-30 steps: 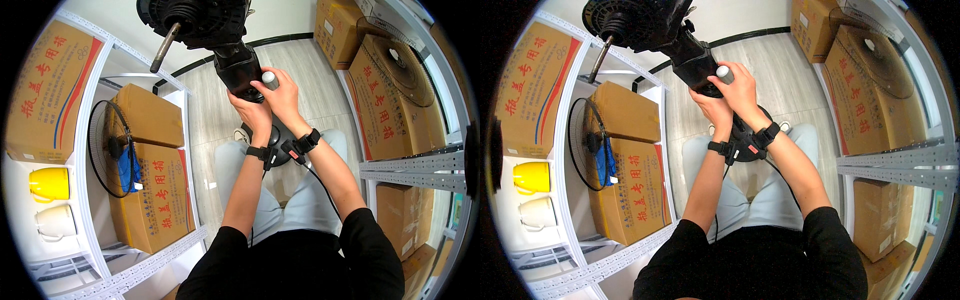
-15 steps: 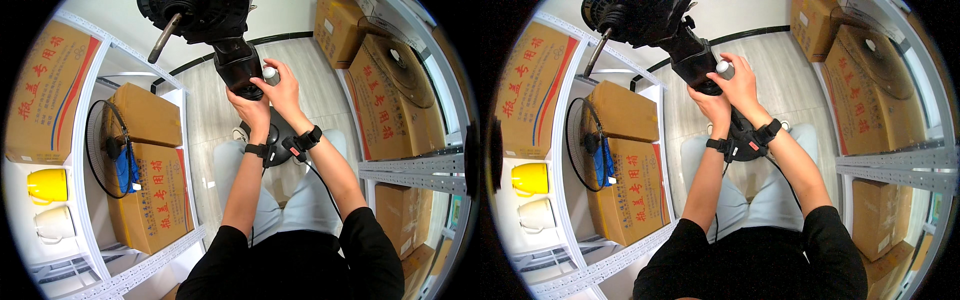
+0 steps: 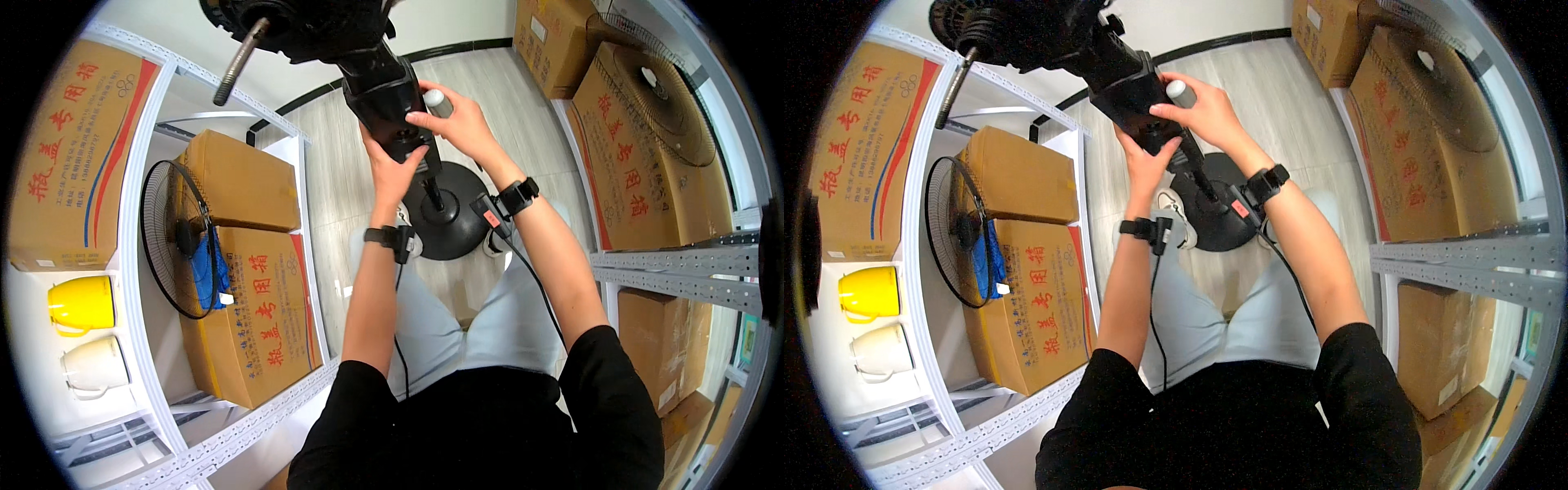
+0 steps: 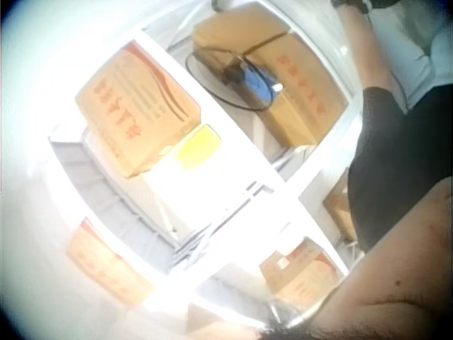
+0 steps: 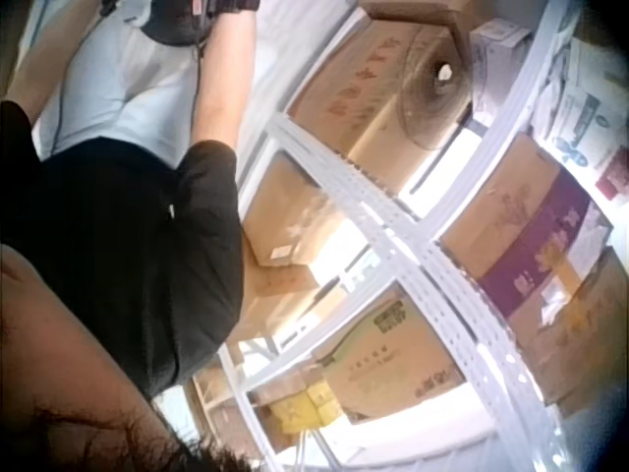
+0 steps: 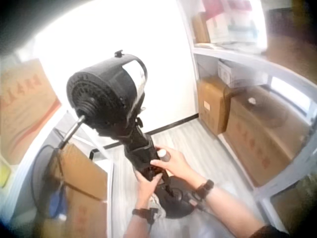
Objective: The person sits on the floor and uses a screwdriver to tighten screws on the internal control panel of a standing fan. They then reattach the fan head to the stand and secure it with screws.
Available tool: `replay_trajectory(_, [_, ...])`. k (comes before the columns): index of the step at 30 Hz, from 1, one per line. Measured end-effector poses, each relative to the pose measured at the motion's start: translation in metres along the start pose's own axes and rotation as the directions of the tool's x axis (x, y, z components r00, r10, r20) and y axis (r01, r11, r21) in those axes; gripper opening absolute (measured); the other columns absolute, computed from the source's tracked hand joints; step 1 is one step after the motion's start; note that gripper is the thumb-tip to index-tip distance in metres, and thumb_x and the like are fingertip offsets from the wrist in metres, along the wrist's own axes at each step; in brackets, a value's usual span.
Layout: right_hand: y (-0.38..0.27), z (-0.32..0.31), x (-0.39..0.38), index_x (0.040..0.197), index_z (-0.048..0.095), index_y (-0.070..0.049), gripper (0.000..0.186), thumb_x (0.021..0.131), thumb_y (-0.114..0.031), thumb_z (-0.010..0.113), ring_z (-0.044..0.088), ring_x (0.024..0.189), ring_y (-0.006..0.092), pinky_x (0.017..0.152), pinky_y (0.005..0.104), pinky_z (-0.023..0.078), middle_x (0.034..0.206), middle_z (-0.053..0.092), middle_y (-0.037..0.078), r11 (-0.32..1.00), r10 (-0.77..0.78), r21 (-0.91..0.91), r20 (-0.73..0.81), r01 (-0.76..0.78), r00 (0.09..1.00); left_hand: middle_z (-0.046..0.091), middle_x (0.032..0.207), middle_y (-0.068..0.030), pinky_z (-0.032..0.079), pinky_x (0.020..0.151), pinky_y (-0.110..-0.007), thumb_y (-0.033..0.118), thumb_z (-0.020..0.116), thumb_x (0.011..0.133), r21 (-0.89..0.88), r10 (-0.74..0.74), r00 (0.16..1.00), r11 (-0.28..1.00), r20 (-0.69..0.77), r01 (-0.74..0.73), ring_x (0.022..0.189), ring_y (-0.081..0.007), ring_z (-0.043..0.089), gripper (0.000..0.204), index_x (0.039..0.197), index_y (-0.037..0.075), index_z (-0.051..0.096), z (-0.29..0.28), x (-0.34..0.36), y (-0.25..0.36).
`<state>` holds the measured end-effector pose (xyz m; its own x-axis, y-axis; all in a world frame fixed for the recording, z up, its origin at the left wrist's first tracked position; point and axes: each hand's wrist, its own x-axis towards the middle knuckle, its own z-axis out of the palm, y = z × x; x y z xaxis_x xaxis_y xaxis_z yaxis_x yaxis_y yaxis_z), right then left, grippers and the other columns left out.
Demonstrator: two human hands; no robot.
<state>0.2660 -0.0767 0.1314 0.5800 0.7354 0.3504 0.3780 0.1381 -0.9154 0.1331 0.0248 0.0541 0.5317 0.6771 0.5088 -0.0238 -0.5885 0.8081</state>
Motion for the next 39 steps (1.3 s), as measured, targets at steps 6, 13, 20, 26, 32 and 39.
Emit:
replay_trajectory(6, [-0.001, 0.005, 0.000, 0.121, 0.063, -0.012, 0.056, 0.073, -0.036, 0.080, 0.064, 0.103, 0.0185, 0.092, 0.0312, 0.047, 0.110, 0.068, 0.006, 0.999, 0.015, 0.039, 0.006, -0.015, 1.000, 0.044, 0.136, -0.0111, 0.035, 0.104, -0.045, 0.002, 0.079, 0.069, -0.099, -0.330, 0.846, 0.910, 0.420, 0.404, 0.125, -0.0262, 0.044, 0.092, 0.142, 0.007, 0.024, -0.032, -0.014, -0.055])
replay_trajectory(13, [0.012, -0.010, -0.004, 0.126, 0.060, -0.015, 0.059, 0.074, -0.032, 0.080, 0.060, 0.078, 0.0115, 0.067, 0.0264, 0.047, 0.098, 0.066, 0.003, 0.975, 0.092, 0.187, 0.143, -0.118, 0.985, 0.050, 0.127, -0.0111, 0.046, 0.095, -0.035, -0.006, 0.076, 0.068, -0.187, -0.383, 0.798, 0.839, 0.465, 0.511, 0.117, -0.0219, 0.052, 0.080, 0.136, 0.003, 0.035, -0.026, -0.014, -0.066])
replay_trajectory(20, [0.093, -0.015, -0.052, 0.136, 0.051, -0.015, 0.065, 0.076, -0.022, 0.078, 0.049, 0.064, 0.0052, 0.053, 0.0209, 0.039, 0.087, 0.059, -0.003, 0.877, 0.402, 0.125, 0.339, -0.464, 0.850, 0.057, 0.114, -0.0104, 0.048, 0.091, -0.032, -0.005, 0.079, 0.066, -0.193, -0.394, 0.780, 0.822, 0.486, 0.536, 0.104, -0.0190, 0.059, 0.072, 0.127, -0.001, 0.041, -0.028, -0.013, -0.077])
replay_trajectory(26, [0.147, 0.008, -0.080, 0.137, 0.050, -0.015, 0.066, 0.077, -0.015, 0.077, 0.049, 0.065, 0.0039, 0.055, 0.0198, 0.041, 0.100, 0.060, -0.004, 0.761, 0.487, 0.297, 0.326, -0.577, 0.810, 0.058, 0.113, -0.0107, 0.049, 0.090, -0.032, -0.005, 0.079, 0.067, -0.149, -0.400, 0.761, 0.831, 0.511, 0.536, 0.102, -0.0181, 0.059, 0.065, 0.123, -0.002, 0.044, -0.027, -0.009, -0.072])
replay_trajectory(32, [0.167, 0.014, -0.073, 0.132, 0.055, -0.017, 0.062, 0.075, -0.018, 0.079, 0.053, 0.062, 0.0058, 0.053, 0.0214, 0.043, 0.090, 0.064, -0.002, 0.798, 0.408, 0.318, 0.343, -0.513, 0.846, 0.062, 0.112, -0.0104, 0.048, 0.090, -0.030, -0.006, 0.076, 0.072, -0.172, -0.428, 0.751, 0.802, 0.503, 0.572, 0.103, -0.0169, 0.060, 0.053, 0.117, -0.003, 0.048, -0.027, -0.015, -0.070])
replay_trajectory(39, [0.170, 0.013, -0.064, 0.127, 0.058, -0.014, 0.053, 0.076, -0.011, 0.076, 0.054, 0.072, 0.0048, 0.057, 0.0199, 0.044, 0.111, 0.062, -0.002, 0.814, 0.380, 0.273, 0.417, -0.513, 0.825, 0.060, 0.116, -0.0062, 0.046, 0.090, -0.030, -0.001, 0.072, 0.078, -0.211, -0.478, 0.722, 0.742, 0.500, 0.636, 0.101, -0.0151, 0.059, 0.048, 0.121, -0.002, 0.050, -0.029, -0.031, -0.085])
